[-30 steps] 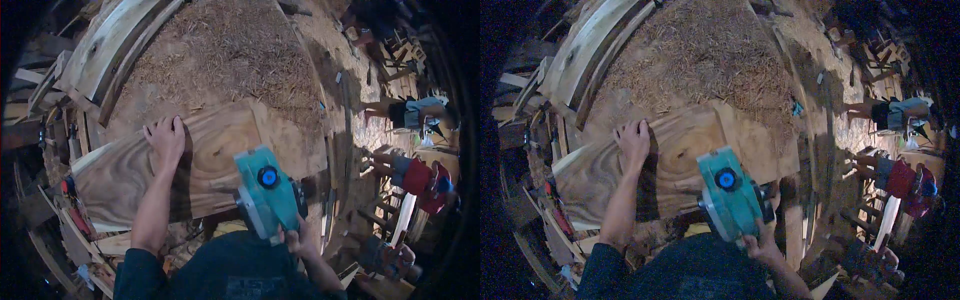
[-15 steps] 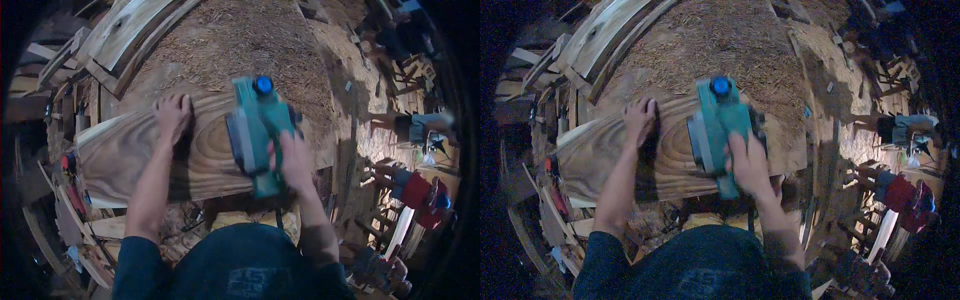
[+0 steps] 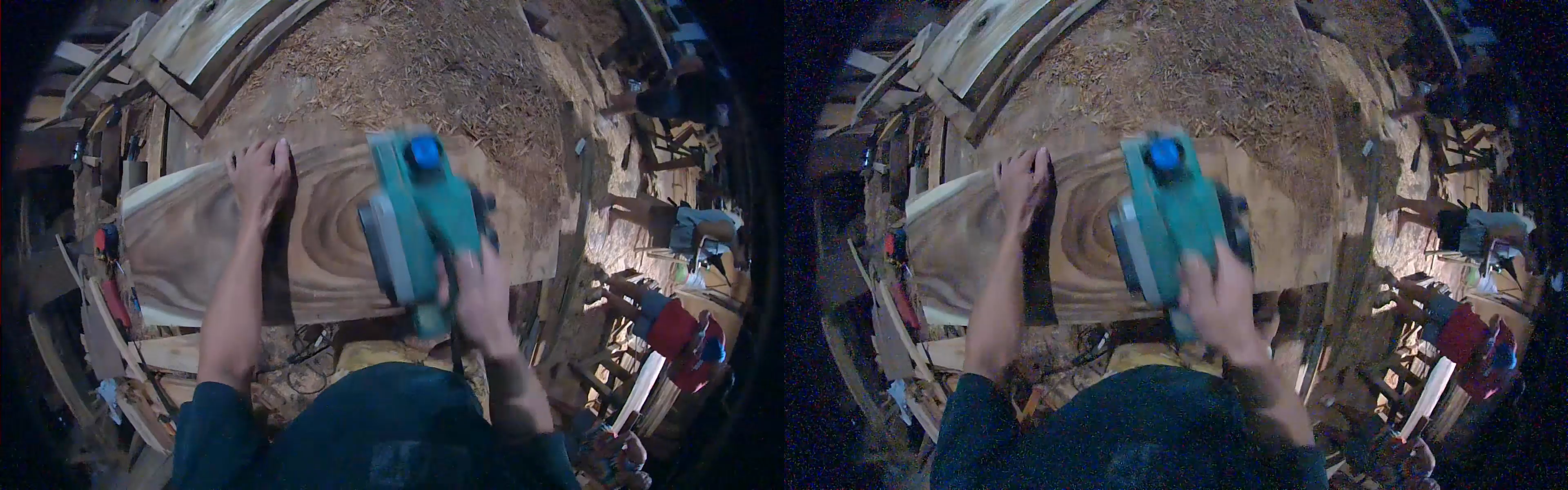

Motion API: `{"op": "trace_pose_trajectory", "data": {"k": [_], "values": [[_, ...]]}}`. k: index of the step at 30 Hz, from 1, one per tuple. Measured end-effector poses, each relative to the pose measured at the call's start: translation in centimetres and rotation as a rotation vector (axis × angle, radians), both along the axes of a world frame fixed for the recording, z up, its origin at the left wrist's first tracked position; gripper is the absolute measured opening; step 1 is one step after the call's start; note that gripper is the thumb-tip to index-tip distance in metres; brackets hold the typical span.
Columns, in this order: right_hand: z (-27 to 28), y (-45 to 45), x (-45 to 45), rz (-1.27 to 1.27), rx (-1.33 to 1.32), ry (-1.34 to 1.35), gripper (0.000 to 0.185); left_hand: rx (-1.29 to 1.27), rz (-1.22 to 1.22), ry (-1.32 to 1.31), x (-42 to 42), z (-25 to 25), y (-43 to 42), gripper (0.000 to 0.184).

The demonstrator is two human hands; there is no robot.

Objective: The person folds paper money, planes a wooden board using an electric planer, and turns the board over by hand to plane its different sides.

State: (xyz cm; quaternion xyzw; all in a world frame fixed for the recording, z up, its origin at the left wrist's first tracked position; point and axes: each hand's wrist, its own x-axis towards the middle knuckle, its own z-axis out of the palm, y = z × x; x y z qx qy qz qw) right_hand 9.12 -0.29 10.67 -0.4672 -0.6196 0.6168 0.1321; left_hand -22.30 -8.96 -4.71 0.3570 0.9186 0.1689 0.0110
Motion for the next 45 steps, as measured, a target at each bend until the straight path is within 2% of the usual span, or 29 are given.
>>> {"op": "trace_pose_trajectory", "data": {"k": [1, 3, 6, 8, 10, 12, 14, 17, 20, 22, 25, 26, 28, 32, 34, 35, 37, 39, 40, 41, 42, 45], "values": [[-0.4, 1.6, -2.2, 0.029, 0.046, -0.009, 0.027, 0.013, -0.007, 0.004, -0.4, -0.5, -0.2, 0.037], [-0.8, 3.4, -5.7, 0.058, 0.105, 0.165, 0.028, 0.076, -0.012, -0.01, -0.3, -1.1, -0.9, 0.035], [-0.7, 3.2, -5.3, 0.1, 0.031, 0.075, 0.029, 0.241, 0.003, -0.028, -0.5, -1.2, -1.4, 0.033], [-0.2, 0.7, -1.9, 0.161, -0.004, -0.013, 0.032, 0.338, 0.046, -0.015, -0.4, -1.3, -1.2, 0.032], [-0.8, -2.5, 4.2, 0.255, -0.058, -0.13, 0.04, 0.27, 0.064, -0.047, 0.5, 0.7, -1.0, 0.033], [-0.1, -5.4, 9.9, 0.495, 0.303, -0.174, 0.043, 0.241, 0.078, -0.064, 0.5, 1.0, -1.0, 0.034], [0.6, -7.8, 13.6, 0.46, 0.16, -0.112, 0.043, 0.246, 0.083, -0.064, 0.2, 0.1, -0.9, 0.034], [0.1, -8.3, 14.8, 0.46, 0.005, -0.176, 0.038, 0.32, 0.14, -0.04, 0.6, 0.3, -0.3, 0.038], [0.8, -5.8, 8.7, 0.516, 0.181, -0.121, 0.037, 0.351, 0.128, -0.144, 0.3, 0.2, -0.4, 0.043], [0.5, -4.2, 2.7, 0.341, 0.056, -0.158, 0.036, 0.321, 0.132, -0.125, -0.2, -1.0, -0.8, 0.045], [-0.3, 0.0, -5.5, 0.289, 0.217, -0.023, 0.037, 0.341, 0.036, -0.001, -1.2, -4.0, -1.8, 0.045], [-0.3, 1.2, -7.0, 0.297, 0.235, -0.009, 0.037, 0.365, -0.01, 0.058, -1.7, -4.3, -2.0, 0.045], [-0.7, 2.1, -7.4, 0.294, 0.217, -0.003, 0.038, 0.305, -0.037, -0.033, -2.2, -3.3, -2.1, 0.042], [-0.8, 0.2, -1.5, 0.209, 0.214, 0.052, 0.039, 0.334, -0.037, -0.067, -0.8, -0.5, -1.5, 0.037], [0.4, -1.8, 4.2, 0.201, 0.069, -0.122, 0.04, 0.272, -0.019, -0.082, -0.3, 0.3, -1.4, 0.035], [0.3, -3.1, 7.5, 0.174, 0.05, -0.107, 0.039, 0.243, -0.01, -0.091, 0.0, 0.6, -1.0, 0.034], [0.5, -5.0, 13.4, 0.241, -0.007, -0.307, 0.037, 0.115, 0.012, -0.115, 1.4, 3.0, -0.1, 0.036], [-0.9, -6.7, 16.5, 0.131, -0.042, -0.175, 0.036, 0.042, 0.04, -0.085, 3.0, 2.8, 1.4, 0.038], [-1.1, -7.1, 16.8, 0.071, -0.063, -0.112, 0.036, 0.031, 0.043, -0.045, 4.1, 1.4, 2.3, 0.039], [-1.4, -6.7, 16.6, 0.112, -0.01, -0.19, 0.037, 0.024, 0.049, -0.003, 4.7, 0.4, 3.0, 0.041], [-1.4, -6.0, 15.4, 0.152, 0.041, -0.27, 0.037, 0.04, 0.071, -0.03, 5.0, 0.3, 3.5, 0.041], [0.0, -2.4, 9.2, 0.147, 0.154, -0.245, 0.038, 0.072, 0.128, -0.083, 5.8, 0.3, 4.1, 0.041]]}}
